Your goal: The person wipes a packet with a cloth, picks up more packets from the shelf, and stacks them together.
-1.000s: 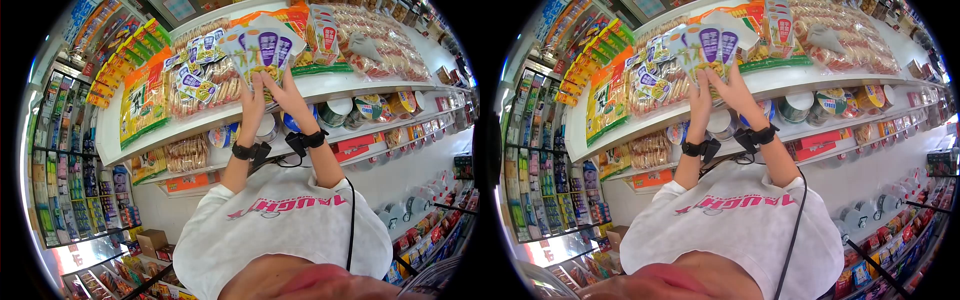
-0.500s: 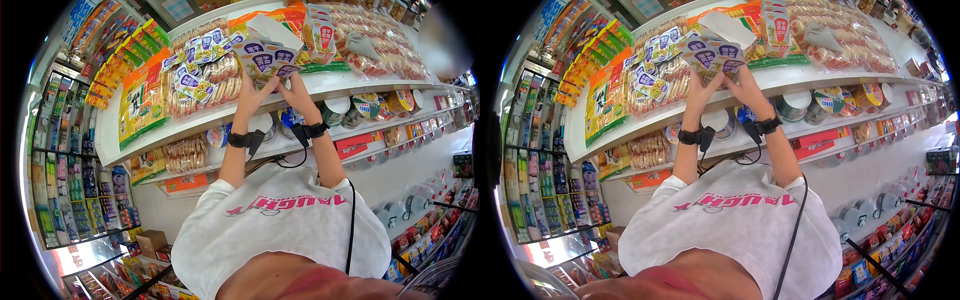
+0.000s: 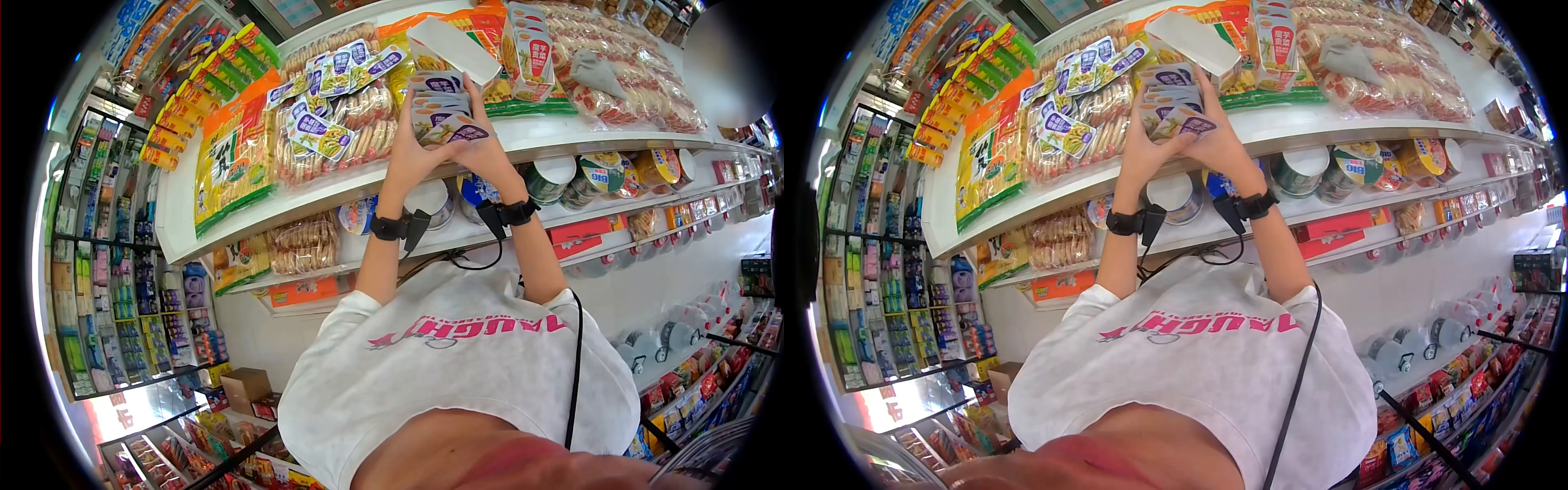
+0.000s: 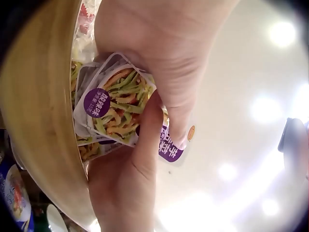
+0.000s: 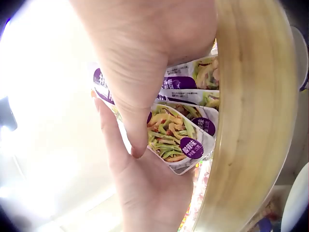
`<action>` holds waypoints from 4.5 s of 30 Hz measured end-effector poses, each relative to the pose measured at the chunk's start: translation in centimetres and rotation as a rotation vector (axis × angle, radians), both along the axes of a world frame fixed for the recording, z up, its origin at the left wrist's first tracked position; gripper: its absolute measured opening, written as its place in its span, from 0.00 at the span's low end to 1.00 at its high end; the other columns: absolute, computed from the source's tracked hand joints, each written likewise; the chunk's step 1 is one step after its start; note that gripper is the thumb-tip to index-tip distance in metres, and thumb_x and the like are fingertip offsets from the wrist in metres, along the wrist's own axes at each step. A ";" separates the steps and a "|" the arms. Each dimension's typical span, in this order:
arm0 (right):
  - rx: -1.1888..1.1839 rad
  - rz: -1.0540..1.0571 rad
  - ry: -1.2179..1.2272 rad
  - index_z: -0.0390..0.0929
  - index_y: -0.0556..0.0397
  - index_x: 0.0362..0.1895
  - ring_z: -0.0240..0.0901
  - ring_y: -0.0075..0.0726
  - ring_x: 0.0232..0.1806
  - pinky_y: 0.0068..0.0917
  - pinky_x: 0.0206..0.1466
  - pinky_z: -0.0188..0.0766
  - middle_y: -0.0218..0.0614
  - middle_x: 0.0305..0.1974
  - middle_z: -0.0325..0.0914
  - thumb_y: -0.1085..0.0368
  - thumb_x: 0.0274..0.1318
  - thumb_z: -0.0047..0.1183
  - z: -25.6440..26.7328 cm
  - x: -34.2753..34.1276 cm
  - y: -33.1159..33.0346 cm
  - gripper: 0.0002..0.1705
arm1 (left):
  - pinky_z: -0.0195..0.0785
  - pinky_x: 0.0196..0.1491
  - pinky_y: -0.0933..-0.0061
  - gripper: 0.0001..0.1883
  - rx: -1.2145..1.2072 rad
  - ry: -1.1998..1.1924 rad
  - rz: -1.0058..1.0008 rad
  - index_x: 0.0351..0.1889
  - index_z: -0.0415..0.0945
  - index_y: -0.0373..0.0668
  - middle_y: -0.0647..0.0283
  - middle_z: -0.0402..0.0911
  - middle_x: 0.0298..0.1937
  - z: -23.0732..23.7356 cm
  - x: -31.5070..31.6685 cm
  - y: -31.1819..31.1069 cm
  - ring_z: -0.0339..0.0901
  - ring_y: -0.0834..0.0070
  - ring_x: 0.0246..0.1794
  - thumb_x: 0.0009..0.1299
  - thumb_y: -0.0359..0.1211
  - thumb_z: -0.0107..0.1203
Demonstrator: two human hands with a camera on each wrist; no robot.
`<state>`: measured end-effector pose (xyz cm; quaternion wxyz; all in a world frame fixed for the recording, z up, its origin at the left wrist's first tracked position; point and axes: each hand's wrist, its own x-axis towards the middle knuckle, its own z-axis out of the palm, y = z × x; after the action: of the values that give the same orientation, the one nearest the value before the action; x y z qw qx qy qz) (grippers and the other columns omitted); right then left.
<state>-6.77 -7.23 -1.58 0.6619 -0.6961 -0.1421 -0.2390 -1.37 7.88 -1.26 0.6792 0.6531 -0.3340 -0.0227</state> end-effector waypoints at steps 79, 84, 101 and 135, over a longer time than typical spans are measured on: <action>0.756 0.029 0.283 0.73 0.56 0.63 0.80 0.28 0.48 0.26 0.57 0.76 0.32 0.46 0.83 0.36 0.80 0.27 1.3 1.0 3.2 0.38 | 0.71 0.64 0.66 0.63 -0.079 0.150 -0.105 0.81 0.43 0.39 0.56 0.74 0.66 -1.2 0.3 0.2 0.75 0.68 0.63 0.54 0.33 0.81; 0.716 0.038 0.176 0.72 0.56 0.65 0.77 0.31 0.56 0.29 0.64 0.71 0.36 0.54 0.80 0.37 0.80 0.24 -0.5 1.4 3.2 0.39 | 0.74 0.62 0.67 0.61 -0.037 0.129 -0.126 0.79 0.45 0.39 0.58 0.76 0.62 -0.6 0.9 0.2 0.76 0.69 0.60 0.55 0.33 0.81; 0.834 -0.008 0.176 0.69 0.55 0.67 0.76 0.31 0.57 0.31 0.64 0.73 0.36 0.57 0.78 0.38 0.80 0.29 -0.4 1.7 3.2 0.36 | 0.71 0.65 0.64 0.55 0.172 -0.069 -0.094 0.76 0.50 0.43 0.56 0.75 0.66 -2.1 1.5 0.2 0.76 0.67 0.65 0.55 0.30 0.79; 0.449 0.052 -0.082 0.50 0.56 0.81 0.51 0.43 0.80 0.39 0.81 0.45 0.42 0.80 0.53 0.31 0.77 0.21 -2.1 1.6 2.3 0.48 | 0.74 0.61 0.66 0.49 0.104 -0.098 -0.047 0.71 0.58 0.41 0.56 0.81 0.58 -2.8 1.7 -0.2 0.80 0.69 0.58 0.53 0.28 0.77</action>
<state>-5.12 -4.92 -3.67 0.7999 -0.5170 -0.1300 -0.2757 0.37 7.73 -4.08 0.6266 0.6797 -0.3805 -0.0238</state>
